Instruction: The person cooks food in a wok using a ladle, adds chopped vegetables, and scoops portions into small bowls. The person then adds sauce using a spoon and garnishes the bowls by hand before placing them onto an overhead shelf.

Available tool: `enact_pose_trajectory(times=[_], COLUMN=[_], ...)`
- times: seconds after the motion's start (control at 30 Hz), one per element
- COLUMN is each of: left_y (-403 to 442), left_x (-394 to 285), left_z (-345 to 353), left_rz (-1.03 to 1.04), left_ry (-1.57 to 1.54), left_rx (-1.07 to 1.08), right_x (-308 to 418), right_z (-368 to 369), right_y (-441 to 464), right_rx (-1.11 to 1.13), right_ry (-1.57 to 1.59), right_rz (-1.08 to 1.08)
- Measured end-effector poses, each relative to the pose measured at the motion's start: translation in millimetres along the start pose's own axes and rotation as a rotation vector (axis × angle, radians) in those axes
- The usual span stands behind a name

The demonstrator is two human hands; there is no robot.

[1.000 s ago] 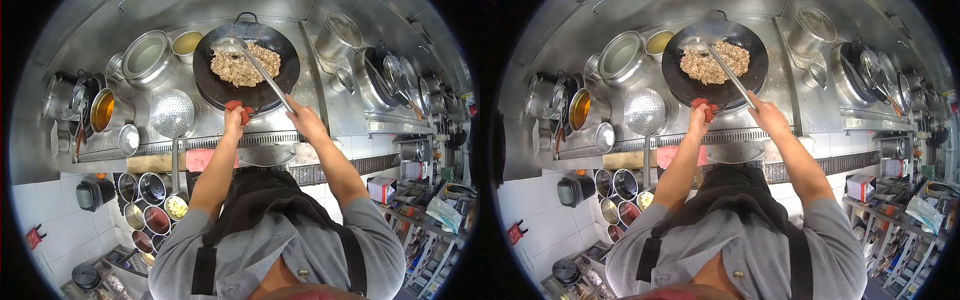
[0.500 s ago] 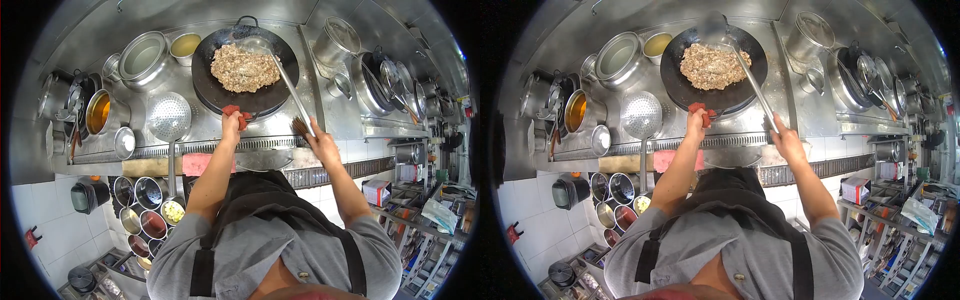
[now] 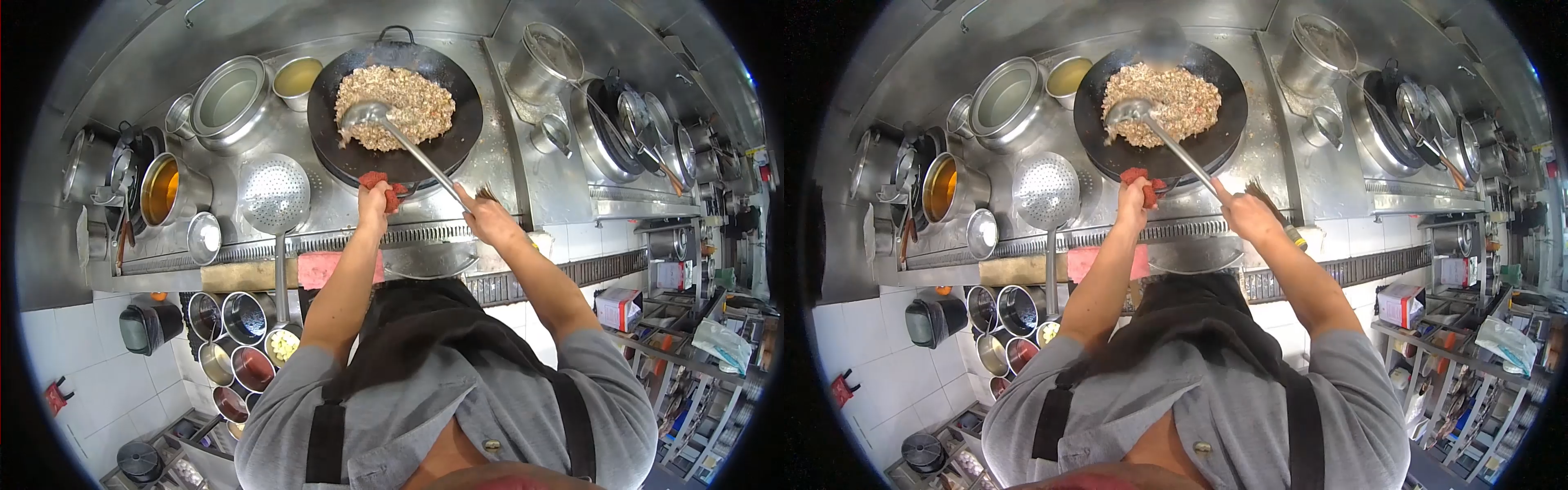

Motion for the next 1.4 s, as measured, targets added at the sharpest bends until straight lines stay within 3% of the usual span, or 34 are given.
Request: enact_pose_trajectory(times=[0.13, 0.23, 0.3, 0.4, 0.5, 0.6, 0.67, 0.7, 0.83, 0.93, 0.97, 1.13, 1.23, 1.3, 1.33, 1.37, 1.4], left_y=[-12, -6, -3, 2, 1, -3, -7, -7, -4, -3, -6, -1, -123, -143, -130, -105, -73], left_x=[-12, -8, -5, -2, -4, -8, -10, -9, -5, -3, -5, 12, -23, -26, -31, -27, -14], left_z=[7, 4, 2, -1, -1, 2, 4, 4, 5, 2, 5, -4, 5, 1, 10, 14, 11], left_rz=[-0.012, -0.022, -0.019, -0.004, -0.018, -0.034, -0.038, -0.041, -0.011, -0.029, -0.025, 0.048, 0.022, -0.068, -0.036, -0.022, -0.009], left_ry=[-0.025, -0.046, -0.048, -0.015, 0.003, 0.036, 0.037, 0.039, -0.056, 0.017, 0.006, -0.079, -0.177, -0.137, -0.218, -0.219, -0.22], left_rx=[-0.057, -0.035, -0.022, -0.018, -0.009, 0.005, -0.025, -0.024, -0.027, 0.005, -0.019, -0.011, -0.039, -0.08, -0.143, -0.058, 0.029], right_x=[-13, -23, -31, -40, -15, 10, 9, 3, -35, -56, -55, -28, -42, -38, -37, -51, -42], right_z=[-52, -76, -80, -54, -19, 6, 13, 5, -37, -53, -56, -126, -168, -170, -165, -140, -127], right_y=[-32, -46, -43, -1, 59, 83, 71, 54, -25, -61, -71, -124, -158, -160, -145, -132, -110], right_rx=[-0.023, 0.063, -0.037, -0.169, -0.058, -0.025, -0.152, -0.165, 0.037, 0.043, 0.015, 0.075, 0.11, 0.103, 0.29, 0.192, 0.203], right_ry=[-0.004, 0.1, 0.223, 0.226, 0.718, 0.664, 0.185, 0.111, -0.057, -0.042, 0.092, 0.033, 0.078, 0.227, 0.124, 0.207, 0.162], right_rz=[-0.036, 0.147, 0.362, 0.462, 0.661, 0.537, -0.018, -0.13, -0.05, 0.023, 0.111, 0.376, 0.256, 0.033, 0.271, 0.181, 0.253])
Point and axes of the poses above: each hand's wrist, its own y-axis towards the middle knuckle, its own z-axis out of the palm, x = y × z, the point moved 2 cm from there along y, towards the middle knuckle, and after that the axes turned 9 degrees about -x, right-handed, at the moved point
